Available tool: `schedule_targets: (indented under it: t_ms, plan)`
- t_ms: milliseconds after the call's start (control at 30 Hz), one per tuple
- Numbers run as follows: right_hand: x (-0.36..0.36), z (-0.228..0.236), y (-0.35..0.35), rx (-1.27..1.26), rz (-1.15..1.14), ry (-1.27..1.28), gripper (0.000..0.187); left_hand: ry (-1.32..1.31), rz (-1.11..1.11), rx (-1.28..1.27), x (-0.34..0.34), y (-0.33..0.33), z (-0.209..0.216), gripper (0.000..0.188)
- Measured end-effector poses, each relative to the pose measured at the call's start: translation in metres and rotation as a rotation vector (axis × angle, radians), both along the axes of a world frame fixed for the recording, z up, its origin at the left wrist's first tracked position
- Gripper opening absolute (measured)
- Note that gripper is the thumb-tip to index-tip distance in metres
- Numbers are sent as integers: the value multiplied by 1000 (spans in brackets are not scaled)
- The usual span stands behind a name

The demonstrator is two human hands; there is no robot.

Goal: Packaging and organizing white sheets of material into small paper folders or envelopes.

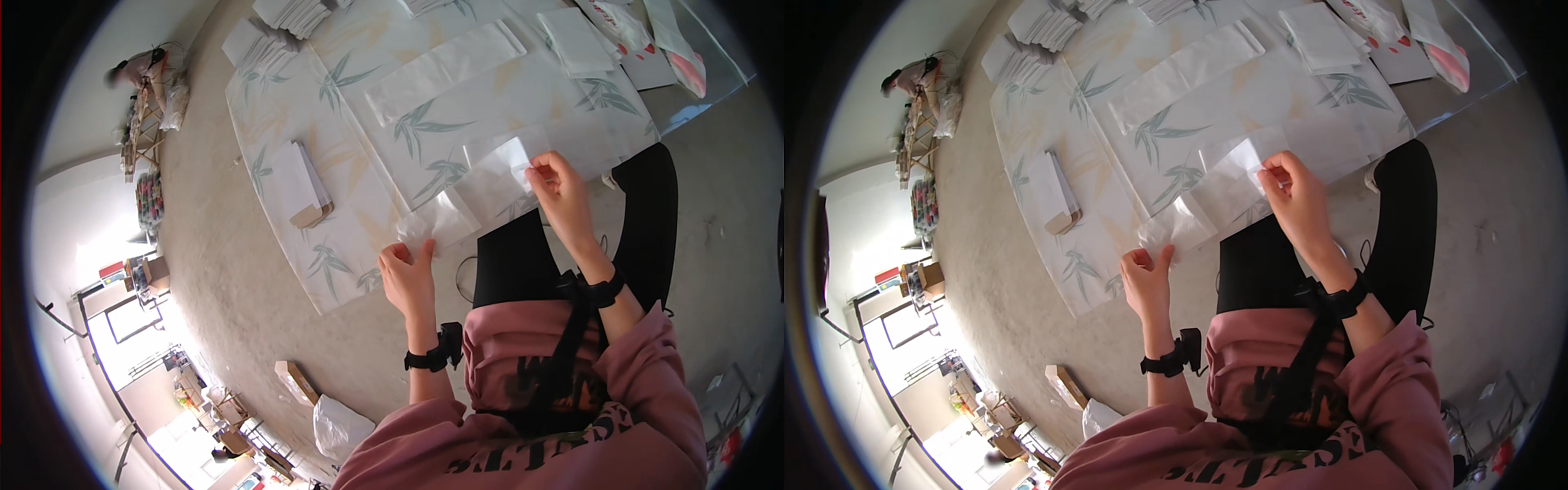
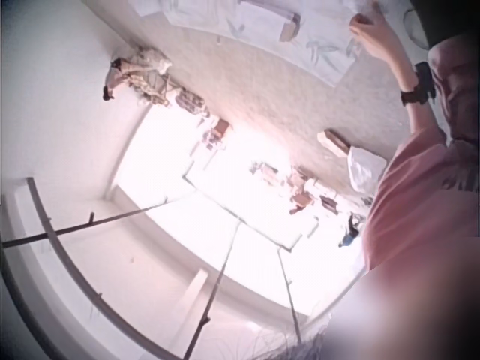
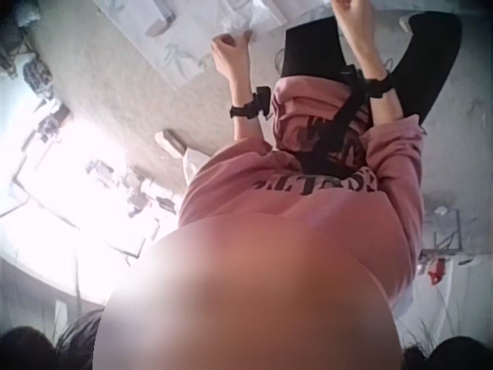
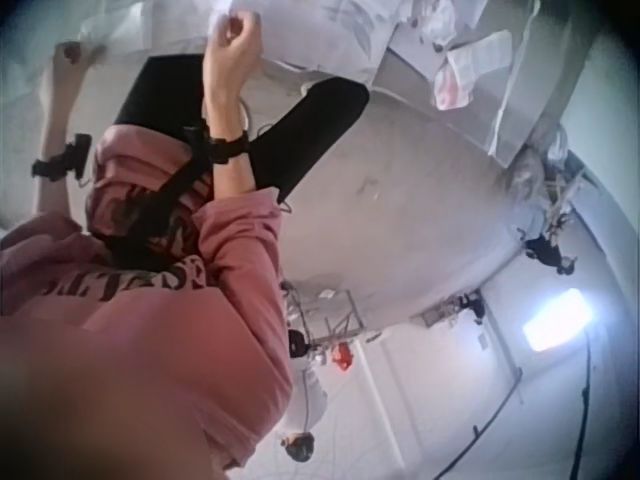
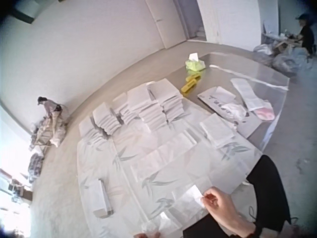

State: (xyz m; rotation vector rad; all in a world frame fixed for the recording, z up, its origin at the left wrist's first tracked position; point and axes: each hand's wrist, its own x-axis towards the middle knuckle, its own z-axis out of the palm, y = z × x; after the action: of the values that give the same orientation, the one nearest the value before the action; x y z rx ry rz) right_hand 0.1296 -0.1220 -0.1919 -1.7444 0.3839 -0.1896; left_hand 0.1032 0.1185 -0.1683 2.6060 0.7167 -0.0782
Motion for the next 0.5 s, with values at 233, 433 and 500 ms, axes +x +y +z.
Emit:
schedule_targets:
  t_ms: [233, 433, 500]
  plan:
    - [-1, 9, -2, 78, 17, 12, 12, -176, -40, -310, 1, 4, -10, 28]
    - [0, 22, -8, 38, -76, -46, 8, -498, -41, -727, 30, -22, 18, 15]
    - [4, 19, -14, -2, -110, -92, 7, -502, -78, -758, 47, -21, 16, 18]
